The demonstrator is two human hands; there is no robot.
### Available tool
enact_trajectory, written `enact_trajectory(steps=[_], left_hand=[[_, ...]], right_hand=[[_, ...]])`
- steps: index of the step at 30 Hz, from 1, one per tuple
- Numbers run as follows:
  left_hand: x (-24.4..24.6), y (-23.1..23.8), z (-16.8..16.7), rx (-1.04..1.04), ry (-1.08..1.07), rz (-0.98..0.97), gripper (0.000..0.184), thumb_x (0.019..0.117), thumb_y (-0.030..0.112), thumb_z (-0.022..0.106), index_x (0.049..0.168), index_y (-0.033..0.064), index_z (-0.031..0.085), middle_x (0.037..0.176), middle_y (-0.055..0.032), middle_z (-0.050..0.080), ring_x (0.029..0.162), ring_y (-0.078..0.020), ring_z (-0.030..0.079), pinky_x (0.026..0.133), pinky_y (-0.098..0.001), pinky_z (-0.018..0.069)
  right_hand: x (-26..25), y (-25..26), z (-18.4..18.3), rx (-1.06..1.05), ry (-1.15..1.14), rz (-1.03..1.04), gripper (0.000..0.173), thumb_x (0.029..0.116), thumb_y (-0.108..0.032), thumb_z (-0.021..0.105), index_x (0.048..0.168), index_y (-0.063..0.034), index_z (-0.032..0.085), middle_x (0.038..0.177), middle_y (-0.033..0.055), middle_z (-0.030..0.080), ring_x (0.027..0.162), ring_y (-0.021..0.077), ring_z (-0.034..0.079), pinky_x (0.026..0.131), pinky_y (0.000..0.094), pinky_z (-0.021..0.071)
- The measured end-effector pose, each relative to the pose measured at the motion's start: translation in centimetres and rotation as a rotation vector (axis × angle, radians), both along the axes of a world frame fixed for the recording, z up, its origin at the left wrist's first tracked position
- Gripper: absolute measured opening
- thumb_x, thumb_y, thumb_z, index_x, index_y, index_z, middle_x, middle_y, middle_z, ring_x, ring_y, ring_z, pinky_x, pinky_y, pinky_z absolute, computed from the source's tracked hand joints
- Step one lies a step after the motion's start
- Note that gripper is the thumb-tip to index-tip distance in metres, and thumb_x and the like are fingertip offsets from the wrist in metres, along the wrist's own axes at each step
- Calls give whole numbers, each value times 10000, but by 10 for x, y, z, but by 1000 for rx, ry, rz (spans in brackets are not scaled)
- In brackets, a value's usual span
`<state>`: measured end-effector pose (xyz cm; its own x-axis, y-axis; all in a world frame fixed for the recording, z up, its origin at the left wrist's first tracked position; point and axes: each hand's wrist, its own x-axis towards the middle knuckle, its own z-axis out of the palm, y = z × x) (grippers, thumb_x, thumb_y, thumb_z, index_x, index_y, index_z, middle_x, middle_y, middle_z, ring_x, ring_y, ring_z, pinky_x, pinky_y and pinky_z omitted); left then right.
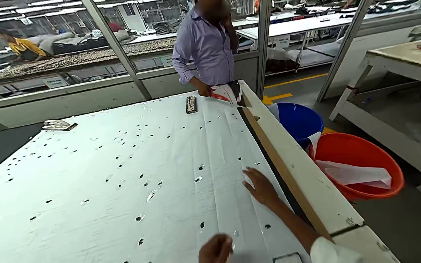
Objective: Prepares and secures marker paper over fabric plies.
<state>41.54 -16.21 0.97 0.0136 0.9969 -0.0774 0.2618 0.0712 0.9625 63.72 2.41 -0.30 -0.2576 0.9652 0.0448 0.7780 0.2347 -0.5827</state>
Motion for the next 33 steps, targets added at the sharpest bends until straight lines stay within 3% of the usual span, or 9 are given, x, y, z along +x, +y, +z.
enact_trajectory(steps=[3, 4, 6, 9, 13, 16, 19, 21, 33], left_hand=[[18, 131, -2, 104, 55, -5, 192, 995, 133, 597, 1023, -31, 694, 776, -33, 696, 673, -104, 669, 656, -290, 588], [25, 170, -1, 104, 54, 7, 192, 1000, 127, 589, 1028, -37, 687, 785, -35, 693, 692, -107, 672, 676, -293, 588], [37, 242, -3, 82, 69, 50, 180, 1010, 100, 589, 1039, -54, 677, 825, -73, 703, 753, -145, 694, 728, -326, 595], [55, 331, -16, 87, 125, 59, 223, 1041, 131, 585, 1114, -68, 654, 937, -136, 699, 842, -189, 680, 813, -389, 572], [77, 451, -44, 177, 157, 74, 258, 1049, 136, 565, 1130, -101, 629, 992, -181, 693, 909, -209, 681, 874, -407, 565], [98, 524, -49, 146, 219, 128, 310, 1069, 181, 544, 1179, -98, 623, 1046, -199, 697, 936, -225, 670, 892, -415, 542], [117, 564, -44, 46, 366, 153, 355, 1065, 253, 556, 1234, -49, 635, 1082, -169, 705, 918, -224, 671, 852, -432, 538], [122, 578, -47, 39, 415, 163, 333, 1046, 257, 589, 1198, -28, 667, 1060, -141, 709, 871, -202, 653, 824, -423, 534], [136, 611, -38, -81, 377, 256, 244, 933, 262, 737, 1043, 47, 702, 858, 5, 731, 633, -33, 581, 573, -250, 450]], right_hand=[[8, 97, -7, 85, -108, 18, 556, 1074, -479, 423, 1555, -201, 456, 1646, 93, 361, 1523, 318, 321, 1225, 553, 265], [12, 118, 21, -66, -152, 70, 570, 1091, -445, 404, 1607, -208, 356, 1700, 69, 237, 1573, 304, 190, 1253, 559, 176], [22, 158, 41, -151, -148, 112, 602, 1091, -443, 411, 1629, -200, 297, 1720, 43, 163, 1594, 277, 88, 1265, 551, 73], [38, 207, 5, -83, -145, 74, 662, 1076, -536, 364, 1626, -173, 304, 1715, 57, 187, 1591, 283, 106, 1255, 576, 35], [41, 237, -51, 54, -165, -55, 745, 1045, -646, 278, 1568, -135, 420, 1677, 58, 304, 1564, 268, 222, 1243, 593, 122], [39, 238, -58, 64, -127, -95, 721, 1057, -617, 295, 1550, -114, 449, 1651, 53, 362, 1549, 248, 271, 1247, 582, 100], [40, 237, -51, 32, -106, -99, 676, 1076, -571, 299, 1551, -115, 450, 1645, 41, 374, 1548, 228, 274, 1255, 566, 84], [41, 236, -50, 35, -85, -101, 661, 1078, -560, 314, 1542, -114, 464, 1639, 37, 386, 1545, 222, 281, 1260, 554, 81], [38, 232, -44, 2, -124, -88, 659, 1080, -555, 312, 1562, -122, 432, 1663, 11, 340, 1558, 200, 243, 1264, 552, 64]])
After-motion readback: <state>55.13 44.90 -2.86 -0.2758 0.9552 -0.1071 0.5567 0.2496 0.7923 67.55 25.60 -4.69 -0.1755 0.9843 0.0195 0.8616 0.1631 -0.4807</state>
